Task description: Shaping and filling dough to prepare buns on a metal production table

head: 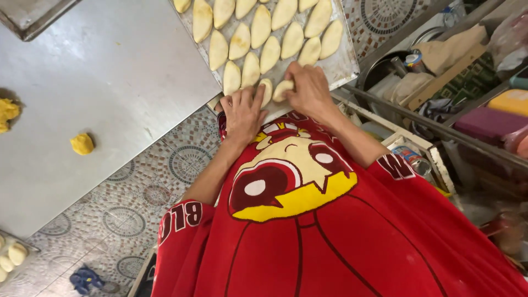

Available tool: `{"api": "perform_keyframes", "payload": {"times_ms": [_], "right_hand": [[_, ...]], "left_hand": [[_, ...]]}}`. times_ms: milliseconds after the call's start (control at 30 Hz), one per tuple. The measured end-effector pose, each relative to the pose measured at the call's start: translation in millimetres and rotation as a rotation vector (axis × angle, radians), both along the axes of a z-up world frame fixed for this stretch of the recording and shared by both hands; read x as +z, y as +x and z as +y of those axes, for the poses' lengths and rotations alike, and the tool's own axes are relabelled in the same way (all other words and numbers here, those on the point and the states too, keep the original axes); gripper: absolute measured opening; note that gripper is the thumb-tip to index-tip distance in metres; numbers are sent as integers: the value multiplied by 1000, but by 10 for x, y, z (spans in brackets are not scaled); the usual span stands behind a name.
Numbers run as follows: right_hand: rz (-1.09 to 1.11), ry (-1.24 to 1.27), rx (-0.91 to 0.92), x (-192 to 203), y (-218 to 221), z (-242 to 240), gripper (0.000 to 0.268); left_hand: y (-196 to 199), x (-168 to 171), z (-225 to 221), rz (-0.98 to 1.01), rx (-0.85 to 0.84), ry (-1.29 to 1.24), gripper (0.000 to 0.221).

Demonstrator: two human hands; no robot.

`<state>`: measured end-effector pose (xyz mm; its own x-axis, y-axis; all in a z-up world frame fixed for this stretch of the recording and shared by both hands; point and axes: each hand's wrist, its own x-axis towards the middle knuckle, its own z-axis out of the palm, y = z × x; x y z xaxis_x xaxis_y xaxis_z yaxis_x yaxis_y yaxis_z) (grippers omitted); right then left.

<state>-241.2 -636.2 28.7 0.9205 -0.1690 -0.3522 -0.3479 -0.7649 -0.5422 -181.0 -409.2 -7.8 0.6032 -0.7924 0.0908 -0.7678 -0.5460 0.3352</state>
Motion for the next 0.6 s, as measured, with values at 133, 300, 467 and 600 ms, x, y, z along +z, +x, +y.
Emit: {"api": "perform_keyframes", "payload": {"times_ms": [133, 300, 467, 600], "right_hand": [[167, 71, -77, 539, 349, -17, 32], [-77, -199, 58, 134, 296, -50, 34], [-439, -484, 223, 94, -42, 47, 64], [40, -371, 372, 56, -224, 107, 84]], "left_hand": [[78, 72, -135, -196, 18, -32, 56], [38, 1, -175, -246, 71, -21, 49], [-83, 217, -249, 104, -128, 577, 85], [-203, 49, -237, -56, -243, 442, 90]]}}
